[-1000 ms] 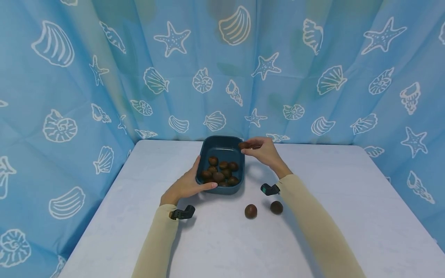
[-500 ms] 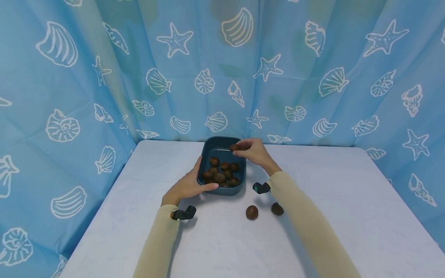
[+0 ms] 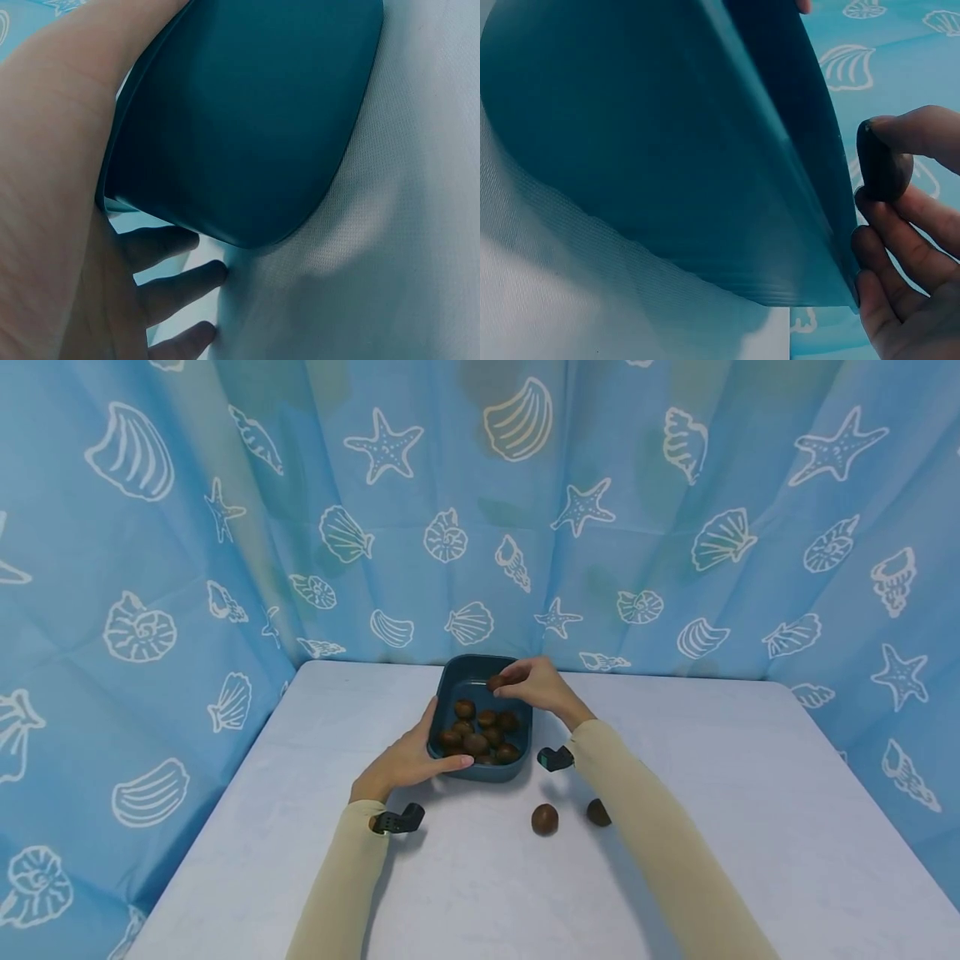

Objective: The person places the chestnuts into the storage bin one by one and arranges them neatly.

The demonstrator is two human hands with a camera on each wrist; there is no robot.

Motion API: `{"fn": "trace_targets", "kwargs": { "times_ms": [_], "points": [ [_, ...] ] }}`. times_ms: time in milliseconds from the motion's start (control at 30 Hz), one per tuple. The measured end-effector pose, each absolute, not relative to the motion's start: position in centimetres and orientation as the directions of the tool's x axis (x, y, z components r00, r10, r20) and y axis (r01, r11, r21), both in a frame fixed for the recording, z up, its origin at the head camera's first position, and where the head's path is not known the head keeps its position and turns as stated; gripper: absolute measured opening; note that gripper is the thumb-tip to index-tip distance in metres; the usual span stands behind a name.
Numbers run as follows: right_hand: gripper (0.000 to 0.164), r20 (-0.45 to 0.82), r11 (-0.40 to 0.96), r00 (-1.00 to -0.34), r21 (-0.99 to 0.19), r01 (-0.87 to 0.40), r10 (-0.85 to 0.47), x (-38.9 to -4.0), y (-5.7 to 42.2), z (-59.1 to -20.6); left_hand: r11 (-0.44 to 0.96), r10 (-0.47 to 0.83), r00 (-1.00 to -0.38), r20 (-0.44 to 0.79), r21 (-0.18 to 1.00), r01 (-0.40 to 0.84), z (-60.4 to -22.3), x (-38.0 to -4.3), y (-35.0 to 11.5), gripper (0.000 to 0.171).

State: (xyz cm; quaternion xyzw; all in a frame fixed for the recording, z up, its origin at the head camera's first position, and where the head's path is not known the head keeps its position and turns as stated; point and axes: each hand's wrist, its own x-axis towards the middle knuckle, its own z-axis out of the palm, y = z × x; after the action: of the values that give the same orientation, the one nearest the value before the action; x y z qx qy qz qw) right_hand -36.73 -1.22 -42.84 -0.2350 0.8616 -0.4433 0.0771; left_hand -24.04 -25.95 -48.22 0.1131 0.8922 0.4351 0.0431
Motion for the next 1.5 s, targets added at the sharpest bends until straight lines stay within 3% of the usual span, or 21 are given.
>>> {"fn": "trace_targets", "kwargs": {
  "times_ms": [333,633,1500],
  "points": [
    [0.039,0.010,0.569,-0.872,-0.755,-0.328,-0.490,-37.3,-2.2,-42.8,0.607,0.240,-0.970,0.028,0.776,0.172,-48.3,-24.1,-26.1,0.118],
    [0.037,0.026,0.632,-0.845,-0.651,-0.420,-0.534,-37.4,-3.1,-43.2,0.604,0.232,-0.973,0.014,0.781,0.155,-48.3,-24.1,-26.1,0.117],
    [0.035,-0.001,0.754,-0.865,-0.489,-0.438,-0.502,-37.1,-4.3,-43.7,0.623,0.222,-0.975,0.008,0.768,0.148,-48.2,-24.1,-26.1,0.118]
  ]
}}
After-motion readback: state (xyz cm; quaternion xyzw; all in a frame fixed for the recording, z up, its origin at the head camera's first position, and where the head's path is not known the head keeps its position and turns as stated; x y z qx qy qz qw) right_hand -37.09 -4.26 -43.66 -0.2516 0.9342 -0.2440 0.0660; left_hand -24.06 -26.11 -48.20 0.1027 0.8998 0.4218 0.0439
